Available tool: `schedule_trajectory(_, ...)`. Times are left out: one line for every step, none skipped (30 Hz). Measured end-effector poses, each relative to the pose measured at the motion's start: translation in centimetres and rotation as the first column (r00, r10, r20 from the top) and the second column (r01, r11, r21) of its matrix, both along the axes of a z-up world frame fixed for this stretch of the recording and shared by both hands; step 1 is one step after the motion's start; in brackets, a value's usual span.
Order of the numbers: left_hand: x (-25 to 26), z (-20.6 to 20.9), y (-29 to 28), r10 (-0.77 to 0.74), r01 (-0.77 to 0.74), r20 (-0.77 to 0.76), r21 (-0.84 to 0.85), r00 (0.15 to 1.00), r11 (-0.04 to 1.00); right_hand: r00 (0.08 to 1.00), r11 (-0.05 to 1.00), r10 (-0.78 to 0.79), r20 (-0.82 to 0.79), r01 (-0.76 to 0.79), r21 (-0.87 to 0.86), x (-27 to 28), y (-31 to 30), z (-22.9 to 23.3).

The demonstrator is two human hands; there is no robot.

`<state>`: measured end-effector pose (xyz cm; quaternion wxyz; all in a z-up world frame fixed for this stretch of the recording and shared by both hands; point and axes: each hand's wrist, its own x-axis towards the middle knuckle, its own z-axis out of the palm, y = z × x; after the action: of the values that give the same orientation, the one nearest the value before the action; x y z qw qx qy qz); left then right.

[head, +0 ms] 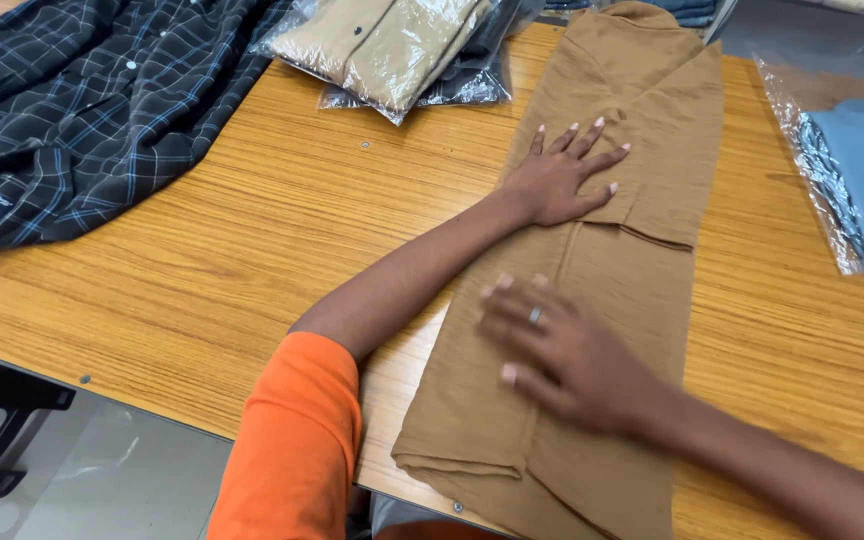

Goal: Folding a brown button-down shirt and placing it into a plastic bag.

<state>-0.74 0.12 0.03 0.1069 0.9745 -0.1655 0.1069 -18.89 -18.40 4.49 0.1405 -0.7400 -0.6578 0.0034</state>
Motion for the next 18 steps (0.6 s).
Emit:
schedule_trajectory(0.2,-0.2,0.0,-0.008,0.008,0.017,0.001,1.000,1.000,0.996,0.997,-0.078,0.048,0.077,0.015,1.0,0.1,0.0)
schedule_trajectory(0.1,-0.2,-0.1,-0.014,0.013,0.016,0.002,1.000,1.000,0.995,0.996,-0.083,0.047,0.082,0.015,1.3,0.0,-0.3)
schedule_trajectory(0.0,-0.2,-0.1,-0.008,0.008,0.016,0.003,1.000,1.000,0.986,0.986,-0.164,0.034,0.165,-0.019,1.6,-0.1,-0.6)
schedule_trajectory(0.0,-0.1,-0.1,-0.003,0.002,0.017,0.005,1.000,1.000,0.969,0.968,-0.244,0.025,0.245,-0.054,1.9,-0.1,-0.7)
schedule_trajectory(0.1,-0.1,-0.2,-0.007,0.007,0.017,0.006,1.000,1.000,0.968,0.967,-0.249,0.025,0.250,-0.052,1.3,-0.1,-0.7)
schedule_trajectory(0.1,0.0,-0.1,-0.001,0.001,0.008,-0.001,1.000,1.000,0.978,0.978,-0.203,0.043,0.205,-0.040,0.7,-0.1,-0.6)
schedule_trajectory(0.0,0.0,0.0,0.006,-0.006,-0.001,-0.008,1.000,1.000,0.986,0.987,-0.157,0.062,0.159,-0.028,0.1,-0.1,-0.6)
schedule_trajectory(-0.1,0.0,0.0,0.009,-0.009,-0.005,-0.011,1.000,1.000,0.986,0.987,-0.153,0.059,0.155,-0.031,-1.0,-0.1,-0.5)
schedule_trajectory(-0.2,0.0,0.0,0.009,-0.009,-0.004,-0.007,1.000,1.000,0.987,0.993,-0.113,0.110,0.116,-0.017,-2.0,-0.2,-0.4)
schedule_trajectory(-0.1,0.1,-0.1,0.004,-0.004,-0.002,-0.002,1.000,1.000,0.984,0.997,-0.078,0.161,0.080,-0.003,-3.0,-0.3,-0.3)
schedule_trajectory(-0.2,0.1,-0.1,0.004,-0.004,-0.004,-0.003,1.000,1.000,0.984,0.997,-0.078,0.159,0.080,-0.004,-4.1,-0.5,-0.2)
schedule_trajectory(-0.3,0.2,-0.1,0.002,-0.002,0.002,-0.006,1.000,1.000,0.984,0.999,-0.040,0.173,0.045,-0.022,-5.2,-0.6,0.0)
schedule_trajectory(-0.4,0.3,-0.1,0.000,0.000,0.007,-0.008,1.000,1.000,0.982,0.999,-0.002,0.187,0.010,-0.040,-6.3,-0.8,0.1)
schedule_trajectory(-0.4,0.4,0.0,-0.002,0.002,0.009,-0.007,1.000,1.000,0.982,0.999,-0.004,0.189,0.012,-0.038,-6.8,-0.9,0.2)
schedule_trajectory(-0.4,0.4,0.0,-0.007,0.007,0.007,-0.018,1.000,1.000,0.987,0.999,0.047,0.155,-0.043,-0.030,-7.3,-1.1,0.2)
schedule_trajectory(-0.5,0.5,-0.1,-0.014,0.015,0.006,-0.030,1.000,0.999,0.988,0.995,0.097,0.121,-0.095,-0.021,-7.8,-1.4,0.2)
schedule_trajectory(-0.4,0.6,-0.1,-0.018,0.019,0.008,-0.031,1.000,0.999,0.988,0.996,0.094,0.123,-0.092,-0.022,-7.9,-1.4,0.3)
schedule_trajectory(-0.6,0.5,-0.1,-0.022,0.023,0.059,-0.015,0.998,1.000,0.985,0.987,0.158,0.066,-0.155,-0.043,-8.2,-1.6,0.2)
